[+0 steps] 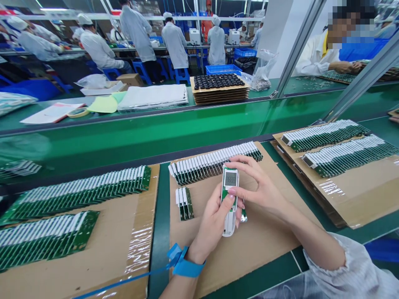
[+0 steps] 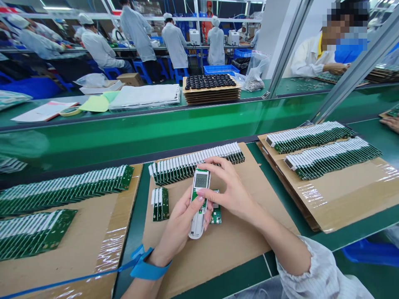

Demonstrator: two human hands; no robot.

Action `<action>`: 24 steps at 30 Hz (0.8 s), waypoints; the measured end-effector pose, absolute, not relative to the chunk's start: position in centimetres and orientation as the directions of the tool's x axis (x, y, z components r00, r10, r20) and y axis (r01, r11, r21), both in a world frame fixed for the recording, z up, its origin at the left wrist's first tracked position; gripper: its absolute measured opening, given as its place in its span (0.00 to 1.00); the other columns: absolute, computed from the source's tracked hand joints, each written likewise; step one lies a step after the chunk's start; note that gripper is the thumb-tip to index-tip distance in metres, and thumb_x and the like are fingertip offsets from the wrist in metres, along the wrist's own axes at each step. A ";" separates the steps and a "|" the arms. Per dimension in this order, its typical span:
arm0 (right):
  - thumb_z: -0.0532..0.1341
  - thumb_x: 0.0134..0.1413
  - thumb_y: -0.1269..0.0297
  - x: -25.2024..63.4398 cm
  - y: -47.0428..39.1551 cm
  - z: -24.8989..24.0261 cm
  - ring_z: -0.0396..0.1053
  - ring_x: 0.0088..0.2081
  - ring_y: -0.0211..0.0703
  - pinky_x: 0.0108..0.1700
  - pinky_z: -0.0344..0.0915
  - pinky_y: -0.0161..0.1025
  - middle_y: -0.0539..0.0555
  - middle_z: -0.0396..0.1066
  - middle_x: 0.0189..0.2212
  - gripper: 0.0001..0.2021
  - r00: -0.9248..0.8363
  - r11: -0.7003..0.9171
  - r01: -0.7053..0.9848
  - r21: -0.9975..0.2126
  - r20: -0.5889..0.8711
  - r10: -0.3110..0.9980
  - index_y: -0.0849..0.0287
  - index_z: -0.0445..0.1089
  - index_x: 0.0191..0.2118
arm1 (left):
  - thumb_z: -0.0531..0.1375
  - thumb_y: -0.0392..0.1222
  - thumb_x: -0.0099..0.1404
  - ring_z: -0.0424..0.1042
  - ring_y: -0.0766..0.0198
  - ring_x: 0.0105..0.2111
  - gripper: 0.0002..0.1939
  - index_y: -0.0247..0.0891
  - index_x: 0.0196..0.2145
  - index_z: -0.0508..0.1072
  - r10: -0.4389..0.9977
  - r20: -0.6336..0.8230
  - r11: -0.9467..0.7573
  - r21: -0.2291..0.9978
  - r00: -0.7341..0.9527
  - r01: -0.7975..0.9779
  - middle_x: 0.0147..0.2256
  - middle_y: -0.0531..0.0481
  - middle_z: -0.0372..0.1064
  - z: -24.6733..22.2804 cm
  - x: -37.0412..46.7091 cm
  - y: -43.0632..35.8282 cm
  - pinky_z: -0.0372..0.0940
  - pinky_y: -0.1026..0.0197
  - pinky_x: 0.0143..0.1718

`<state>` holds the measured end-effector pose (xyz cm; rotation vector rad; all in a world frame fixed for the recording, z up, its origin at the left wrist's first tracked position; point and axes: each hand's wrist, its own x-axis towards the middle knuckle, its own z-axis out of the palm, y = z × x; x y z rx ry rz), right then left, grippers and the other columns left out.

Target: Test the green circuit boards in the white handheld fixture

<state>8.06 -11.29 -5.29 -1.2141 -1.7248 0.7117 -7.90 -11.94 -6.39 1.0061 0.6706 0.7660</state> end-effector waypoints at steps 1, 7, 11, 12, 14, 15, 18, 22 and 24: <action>0.65 0.52 0.62 8.0 -11.3 -5.3 0.54 0.60 0.46 0.63 0.54 0.47 0.53 0.57 0.56 0.22 -0.117 0.355 0.437 -0.826 0.339 0.933 0.47 0.66 0.54 | 0.51 0.45 0.71 0.63 0.69 0.23 0.08 0.38 0.41 0.62 0.813 -0.134 0.319 0.917 0.566 -0.241 0.30 0.52 0.63 -6.5 -7.8 -11.9 0.62 0.67 0.22; 0.66 0.50 0.59 9.5 -10.9 -5.3 0.66 0.42 0.43 0.49 0.64 0.44 0.52 0.69 0.38 0.10 0.047 0.231 0.114 -0.966 0.238 0.970 0.55 0.73 0.39 | 0.56 0.47 0.68 0.64 0.66 0.27 0.21 0.39 0.55 0.56 0.777 -0.105 0.271 0.946 0.621 -0.179 0.34 0.49 0.64 -6.6 -7.9 -11.6 0.63 0.63 0.27; 0.66 0.49 0.57 10.7 -10.8 -5.5 0.66 0.31 0.36 0.41 0.66 0.39 0.49 0.68 0.29 0.13 0.137 0.040 -0.193 -0.980 0.013 0.990 0.58 0.71 0.38 | 0.57 0.49 0.67 0.63 0.65 0.25 0.23 0.36 0.55 0.57 0.787 -0.133 0.266 0.954 0.602 -0.136 0.29 0.50 0.63 -6.2 -8.2 -11.5 0.62 0.64 0.27; 0.66 0.48 0.56 10.7 -11.0 -5.5 0.67 0.31 0.36 0.41 0.66 0.40 0.50 0.68 0.30 0.15 0.125 0.005 -0.185 -0.983 -0.019 0.992 0.59 0.71 0.41 | 0.55 0.49 0.68 0.63 0.66 0.25 0.21 0.35 0.53 0.59 0.789 -0.138 0.276 0.950 0.599 -0.145 0.29 0.50 0.63 -6.1 -8.2 -11.5 0.61 0.64 0.26; 0.65 0.50 0.54 10.4 -11.8 -5.6 0.68 0.35 0.38 0.42 0.67 0.41 0.52 0.70 0.35 0.20 0.093 -0.043 -0.108 -0.993 -0.053 0.994 0.58 0.70 0.47 | 0.54 0.48 0.69 0.63 0.67 0.24 0.16 0.35 0.48 0.61 0.796 -0.140 0.283 0.946 0.589 -0.159 0.31 0.49 0.64 -6.0 -8.2 -11.5 0.62 0.64 0.25; 0.64 0.50 0.53 10.1 -12.3 -5.6 0.68 0.38 0.40 0.43 0.67 0.41 0.54 0.70 0.38 0.21 0.088 -0.055 -0.051 -0.997 -0.059 0.994 0.58 0.69 0.49 | 0.54 0.47 0.69 0.63 0.67 0.24 0.14 0.35 0.47 0.61 0.801 -0.140 0.282 0.946 0.582 -0.161 0.32 0.49 0.64 -6.0 -8.1 -11.5 0.62 0.64 0.25; 0.62 0.52 0.51 9.7 -14.2 -6.1 0.67 0.45 0.43 0.49 0.65 0.41 0.55 0.69 0.45 0.21 0.169 -0.061 0.098 -0.993 -0.044 0.985 0.55 0.69 0.50 | 0.55 0.46 0.67 0.63 0.67 0.23 0.14 0.36 0.46 0.61 0.824 -0.141 0.276 0.946 0.549 -0.172 0.32 0.49 0.64 -6.2 -8.1 -11.4 0.63 0.64 0.24; 0.58 0.56 0.47 10.7 -16.3 -7.2 0.68 0.41 0.43 0.44 0.64 0.39 0.56 0.72 0.39 0.20 0.385 -0.074 0.237 -0.969 0.023 0.923 0.58 0.74 0.42 | 0.56 0.48 0.67 0.63 0.67 0.22 0.13 0.37 0.43 0.61 0.860 -0.134 0.255 0.948 0.493 -0.188 0.31 0.51 0.63 -6.3 -8.2 -11.2 0.62 0.64 0.23; 0.55 0.56 0.44 11.8 -16.8 -8.0 0.67 0.34 0.41 0.36 0.64 0.37 0.57 0.73 0.33 0.24 0.471 -0.101 0.279 -0.955 0.044 0.881 0.61 0.76 0.36 | 0.55 0.48 0.67 0.63 0.67 0.22 0.12 0.37 0.41 0.61 0.873 -0.129 0.244 0.951 0.471 -0.191 0.30 0.51 0.63 -6.3 -8.3 -11.1 0.62 0.64 0.23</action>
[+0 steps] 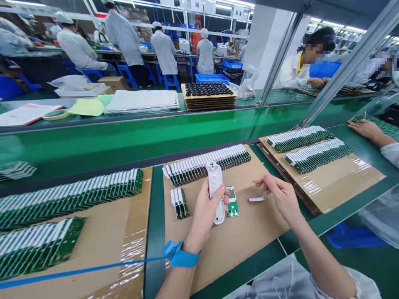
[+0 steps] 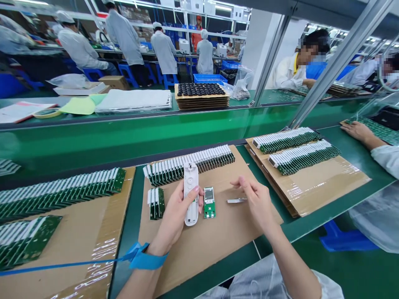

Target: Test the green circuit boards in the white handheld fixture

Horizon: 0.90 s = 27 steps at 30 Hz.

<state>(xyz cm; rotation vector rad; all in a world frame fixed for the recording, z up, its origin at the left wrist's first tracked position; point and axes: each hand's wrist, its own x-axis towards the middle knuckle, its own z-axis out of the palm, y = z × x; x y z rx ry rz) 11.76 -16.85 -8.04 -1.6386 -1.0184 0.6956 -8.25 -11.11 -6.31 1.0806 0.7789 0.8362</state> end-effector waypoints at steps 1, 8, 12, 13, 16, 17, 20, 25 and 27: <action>0.54 0.56 0.42 12.4 -17.0 -8.5 0.66 0.30 0.40 0.31 0.63 0.36 0.57 0.73 0.30 0.26 0.511 -0.126 0.273 -0.954 0.033 0.859 0.62 0.76 0.35 | 0.55 0.48 0.67 0.62 0.67 0.22 0.12 0.37 0.41 0.61 0.878 -0.127 0.238 0.953 0.462 -0.189 0.31 0.51 0.63 -6.3 -8.3 -11.1 0.61 0.64 0.22; 0.50 0.55 0.37 15.9 -18.0 -9.4 0.71 0.36 0.47 0.24 0.65 0.35 0.62 0.73 0.40 0.31 0.481 -0.339 0.238 -0.910 -0.193 0.855 0.61 0.72 0.46 | 0.56 0.45 0.64 0.64 0.65 0.25 0.19 0.37 0.51 0.59 0.918 -0.165 0.195 0.980 0.360 -0.048 0.33 0.49 0.65 -7.4 -8.3 -10.8 0.63 0.65 0.22; 0.62 0.50 0.46 15.8 -19.6 -8.2 0.66 0.50 0.50 0.44 0.69 0.44 0.58 0.65 0.52 0.26 0.101 -0.135 0.558 -0.819 -0.094 0.990 0.52 0.68 0.53 | 0.56 0.44 0.63 0.65 0.63 0.22 0.21 0.37 0.53 0.61 0.929 -0.197 0.172 0.980 0.314 0.104 0.25 0.52 0.66 -8.2 -8.3 -10.8 0.63 0.64 0.22; 0.65 0.48 0.49 15.7 -19.9 -8.1 0.64 0.53 0.51 0.50 0.66 0.47 0.57 0.64 0.53 0.26 0.020 -0.056 0.638 -0.768 -0.057 0.998 0.49 0.67 0.53 | 0.56 0.44 0.63 0.65 0.62 0.21 0.22 0.37 0.54 0.61 0.930 -0.199 0.165 0.977 0.309 0.131 0.23 0.53 0.66 -8.3 -8.3 -10.8 0.63 0.64 0.22; 0.65 0.49 0.52 15.4 -20.5 -8.4 0.63 0.51 0.52 0.53 0.61 0.55 0.55 0.67 0.48 0.18 -0.015 0.040 0.807 -0.589 0.048 0.999 0.46 0.71 0.48 | 0.56 0.44 0.63 0.66 0.62 0.20 0.23 0.40 0.55 0.61 0.934 -0.205 0.149 0.968 0.292 0.202 0.22 0.54 0.67 -8.3 -8.3 -10.8 0.62 0.64 0.21; 0.64 0.51 0.51 15.3 -20.5 -8.6 0.63 0.49 0.53 0.52 0.60 0.57 0.55 0.69 0.45 0.16 0.013 0.034 0.836 -0.548 0.081 0.997 0.46 0.73 0.46 | 0.56 0.44 0.63 0.66 0.62 0.19 0.23 0.40 0.55 0.61 0.935 -0.210 0.148 0.963 0.286 0.225 0.21 0.54 0.67 -8.4 -8.4 -10.8 0.62 0.64 0.21; 0.61 0.53 0.48 14.8 -20.0 -8.7 0.64 0.46 0.54 0.51 0.59 0.56 0.56 0.71 0.41 0.17 0.118 -0.021 0.836 -0.549 0.142 0.983 0.50 0.74 0.44 | 0.55 0.42 0.62 0.66 0.62 0.17 0.21 0.40 0.53 0.63 0.933 -0.233 0.154 0.948 0.275 0.278 0.23 0.53 0.68 -8.4 -8.6 -10.6 0.61 0.64 0.19; 0.49 0.60 0.42 10.9 -17.9 -7.1 0.66 0.28 0.43 0.31 0.62 0.39 0.54 0.72 0.28 0.25 0.407 -0.219 0.435 -0.873 -0.026 0.913 0.58 0.72 0.37 | 0.55 0.42 0.61 0.67 0.63 0.19 0.14 0.41 0.46 0.65 0.920 -0.257 0.177 0.945 0.295 0.274 0.32 0.49 0.72 -8.4 -8.7 -10.5 0.61 0.64 0.17; 0.47 0.59 0.40 8.7 -16.9 -6.9 0.61 0.21 0.39 0.23 0.56 0.35 0.51 0.67 0.21 0.26 0.418 -0.230 0.280 -0.932 -0.097 0.903 0.59 0.70 0.35 | 0.55 0.43 0.60 0.67 0.63 0.19 0.14 0.41 0.45 0.65 0.915 -0.271 0.196 0.946 0.298 0.258 0.32 0.49 0.72 -8.3 -8.6 -10.5 0.62 0.64 0.16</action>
